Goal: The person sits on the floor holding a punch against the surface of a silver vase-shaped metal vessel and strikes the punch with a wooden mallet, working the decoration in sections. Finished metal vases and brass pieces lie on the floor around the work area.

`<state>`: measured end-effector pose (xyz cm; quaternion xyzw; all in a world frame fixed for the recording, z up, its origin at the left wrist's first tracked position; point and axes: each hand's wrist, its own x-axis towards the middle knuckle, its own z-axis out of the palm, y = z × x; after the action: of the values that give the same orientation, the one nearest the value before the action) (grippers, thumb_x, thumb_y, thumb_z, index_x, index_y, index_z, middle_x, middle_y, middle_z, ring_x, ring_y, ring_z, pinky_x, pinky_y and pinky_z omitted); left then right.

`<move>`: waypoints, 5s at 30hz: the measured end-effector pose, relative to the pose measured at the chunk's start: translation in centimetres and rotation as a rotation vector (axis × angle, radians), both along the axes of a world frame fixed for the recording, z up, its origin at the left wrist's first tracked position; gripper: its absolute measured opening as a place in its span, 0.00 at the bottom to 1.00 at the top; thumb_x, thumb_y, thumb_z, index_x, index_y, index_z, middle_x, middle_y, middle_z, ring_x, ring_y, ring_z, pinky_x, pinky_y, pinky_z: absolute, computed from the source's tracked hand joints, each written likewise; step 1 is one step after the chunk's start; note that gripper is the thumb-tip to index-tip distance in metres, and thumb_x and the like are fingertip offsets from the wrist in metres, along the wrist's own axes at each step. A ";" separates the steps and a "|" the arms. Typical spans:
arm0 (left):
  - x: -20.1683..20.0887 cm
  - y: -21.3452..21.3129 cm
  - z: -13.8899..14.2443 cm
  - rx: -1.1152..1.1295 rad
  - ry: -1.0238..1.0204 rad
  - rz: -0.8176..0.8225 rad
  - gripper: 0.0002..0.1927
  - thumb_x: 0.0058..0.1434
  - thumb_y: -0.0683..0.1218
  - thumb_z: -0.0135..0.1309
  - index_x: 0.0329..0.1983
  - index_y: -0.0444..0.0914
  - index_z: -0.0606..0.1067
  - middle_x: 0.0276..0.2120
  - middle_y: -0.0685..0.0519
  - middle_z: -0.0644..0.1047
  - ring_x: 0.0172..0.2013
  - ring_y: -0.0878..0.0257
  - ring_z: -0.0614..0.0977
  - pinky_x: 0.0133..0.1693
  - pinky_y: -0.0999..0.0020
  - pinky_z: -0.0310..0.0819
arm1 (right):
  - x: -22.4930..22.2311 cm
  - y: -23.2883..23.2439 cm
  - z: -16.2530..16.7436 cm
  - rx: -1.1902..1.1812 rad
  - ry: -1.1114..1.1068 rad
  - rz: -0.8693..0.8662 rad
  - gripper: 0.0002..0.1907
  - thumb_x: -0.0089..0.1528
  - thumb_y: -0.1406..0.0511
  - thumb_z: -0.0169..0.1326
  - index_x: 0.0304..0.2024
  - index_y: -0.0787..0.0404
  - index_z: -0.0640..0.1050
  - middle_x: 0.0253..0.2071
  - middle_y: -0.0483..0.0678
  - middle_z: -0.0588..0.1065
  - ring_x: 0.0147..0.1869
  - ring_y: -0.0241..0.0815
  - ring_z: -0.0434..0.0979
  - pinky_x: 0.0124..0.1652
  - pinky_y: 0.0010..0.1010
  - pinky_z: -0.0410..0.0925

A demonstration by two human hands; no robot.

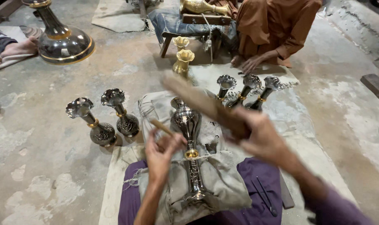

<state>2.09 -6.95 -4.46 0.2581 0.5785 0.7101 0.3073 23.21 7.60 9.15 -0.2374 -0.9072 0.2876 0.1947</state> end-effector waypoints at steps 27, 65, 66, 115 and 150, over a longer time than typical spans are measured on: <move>-2.6 -0.3 0.3 -0.087 0.275 -0.156 0.26 0.59 0.49 0.62 0.60 0.41 0.70 0.33 0.51 0.86 0.32 0.62 0.90 0.37 0.62 0.88 | 6.3 -7.7 -12.0 -0.495 0.495 -0.042 0.19 0.52 0.71 0.68 0.44 0.64 0.77 0.38 0.47 0.81 0.35 0.35 0.81 0.32 0.27 0.76; -6.6 8.0 8.4 0.080 1.188 -0.710 0.25 0.61 0.49 0.58 0.63 0.47 0.74 0.39 0.52 0.85 0.39 0.57 0.88 0.42 0.57 0.79 | 7.3 0.8 -9.8 0.521 -0.005 -0.511 0.40 0.55 0.70 0.62 0.70 0.46 0.69 0.49 0.52 0.82 0.38 0.53 0.83 0.37 0.44 0.74; -6.5 7.9 8.4 0.061 1.183 -0.696 0.25 0.61 0.49 0.58 0.63 0.47 0.74 0.39 0.53 0.85 0.39 0.58 0.88 0.42 0.57 0.79 | 7.2 0.8 -9.6 0.489 0.033 -0.477 0.41 0.54 0.70 0.61 0.70 0.46 0.68 0.51 0.52 0.81 0.41 0.53 0.83 0.39 0.43 0.75; -6.5 7.8 6.1 0.120 1.012 -0.616 0.26 0.60 0.46 0.62 0.64 0.47 0.74 0.40 0.53 0.86 0.36 0.62 0.88 0.39 0.64 0.84 | 3.5 1.6 -6.2 0.229 -0.347 -0.301 0.35 0.54 0.61 0.65 0.64 0.52 0.71 0.44 0.53 0.75 0.41 0.50 0.80 0.38 0.43 0.76; -6.4 7.7 6.8 0.200 1.249 -0.690 0.22 0.62 0.48 0.58 0.61 0.47 0.76 0.43 0.51 0.84 0.37 0.54 0.86 0.36 0.58 0.79 | 6.7 -1.5 -13.1 0.273 0.266 -0.448 0.22 0.58 0.71 0.59 0.54 0.65 0.71 0.35 0.53 0.75 0.34 0.40 0.76 0.33 0.33 0.70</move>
<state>-4.27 0.76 2.30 0.8110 0.4640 0.3419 0.1007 29.92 6.15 -3.98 -0.3634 -0.8290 0.1415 0.4008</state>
